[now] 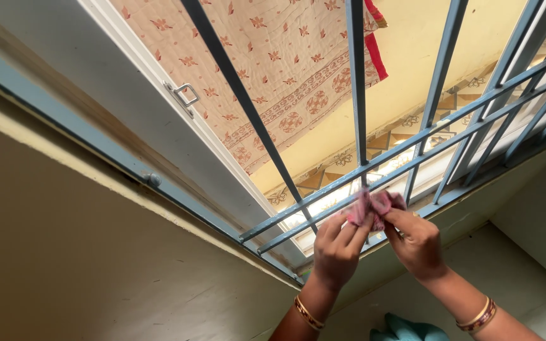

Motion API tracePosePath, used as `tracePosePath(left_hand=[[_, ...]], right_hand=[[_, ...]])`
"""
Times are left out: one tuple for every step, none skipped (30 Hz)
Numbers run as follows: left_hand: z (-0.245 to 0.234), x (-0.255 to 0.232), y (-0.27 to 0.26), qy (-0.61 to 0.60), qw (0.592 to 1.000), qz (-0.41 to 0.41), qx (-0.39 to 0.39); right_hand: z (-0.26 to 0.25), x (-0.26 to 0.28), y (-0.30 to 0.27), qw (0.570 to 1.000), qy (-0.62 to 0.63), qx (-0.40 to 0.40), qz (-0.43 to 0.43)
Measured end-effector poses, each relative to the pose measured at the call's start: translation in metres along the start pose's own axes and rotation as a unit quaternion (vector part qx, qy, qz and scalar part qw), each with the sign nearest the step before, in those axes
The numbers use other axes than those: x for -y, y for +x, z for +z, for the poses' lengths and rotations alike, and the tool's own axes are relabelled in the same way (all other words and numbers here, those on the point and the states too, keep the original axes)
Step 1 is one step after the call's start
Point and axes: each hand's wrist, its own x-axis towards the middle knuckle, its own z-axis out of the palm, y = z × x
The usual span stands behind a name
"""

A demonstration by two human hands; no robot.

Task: Tying a wet cloth around a metal bar of a window grill.

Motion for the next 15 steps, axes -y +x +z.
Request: tracePosePath(left_hand=[[0.0,-0.003,-0.007,0.002,1.0,0.0,-0.003],[0.001,-0.005,-0.014,-0.023,0.999,-0.045,0.016],[0.001,-0.007,-0.021,-0.048,0.994,-0.089,0.036],[-0.001,-0.011,-0.016,-0.047,0.994,-0.09,0.037],[-0.004,-0.014,-0.01,-0.062,0.99,-0.125,-0.008],[-0.006,-0.017,-0.005,-0.076,0.983,-0.16,-0.054],[-0.007,-0.018,0.003,-0.074,0.982,-0.162,-0.055],[-0.008,-0.018,0.01,-0.081,0.982,-0.142,-0.093],[-0.009,-0.018,0.018,-0.088,0.98,-0.12,-0.131],[-0.004,-0.016,0.016,-0.083,0.98,-0.123,-0.132],[0.001,-0.013,0.015,-0.06,0.981,-0.153,-0.102],[0.006,-0.011,0.012,-0.037,0.979,-0.184,-0.072],[0.003,-0.009,0.014,-0.033,0.979,-0.188,-0.072],[-0.001,-0.008,0.016,0.033,0.982,-0.181,-0.047],[-0.005,-0.006,0.017,0.099,0.98,-0.174,-0.02]], right_hand=[[-0.003,0.009,0.002,1.0,0.001,0.0,-0.004],[-0.005,0.017,0.003,0.999,0.01,-0.015,0.026],[-0.007,0.026,0.005,0.998,0.02,-0.03,0.056],[-0.006,0.029,0.009,0.998,0.021,-0.028,0.056],[-0.005,0.032,0.013,0.998,0.015,-0.056,0.001],[-0.003,0.034,0.018,0.995,0.01,-0.082,-0.057],[0.001,0.03,0.02,0.995,0.012,-0.08,-0.058],[0.005,0.025,0.023,0.997,0.003,-0.045,-0.068],[0.01,0.02,0.025,0.997,-0.006,-0.01,-0.078],[0.009,0.033,0.034,0.997,-0.001,-0.007,-0.08],[0.007,0.046,0.043,0.988,-0.112,0.026,-0.101],[0.005,0.059,0.052,0.966,-0.221,0.059,-0.121],[0.006,0.063,0.054,0.966,-0.217,0.062,-0.123],[0.007,0.067,0.056,0.962,-0.231,0.069,-0.125],[0.008,0.071,0.057,0.958,-0.245,0.075,-0.127]])
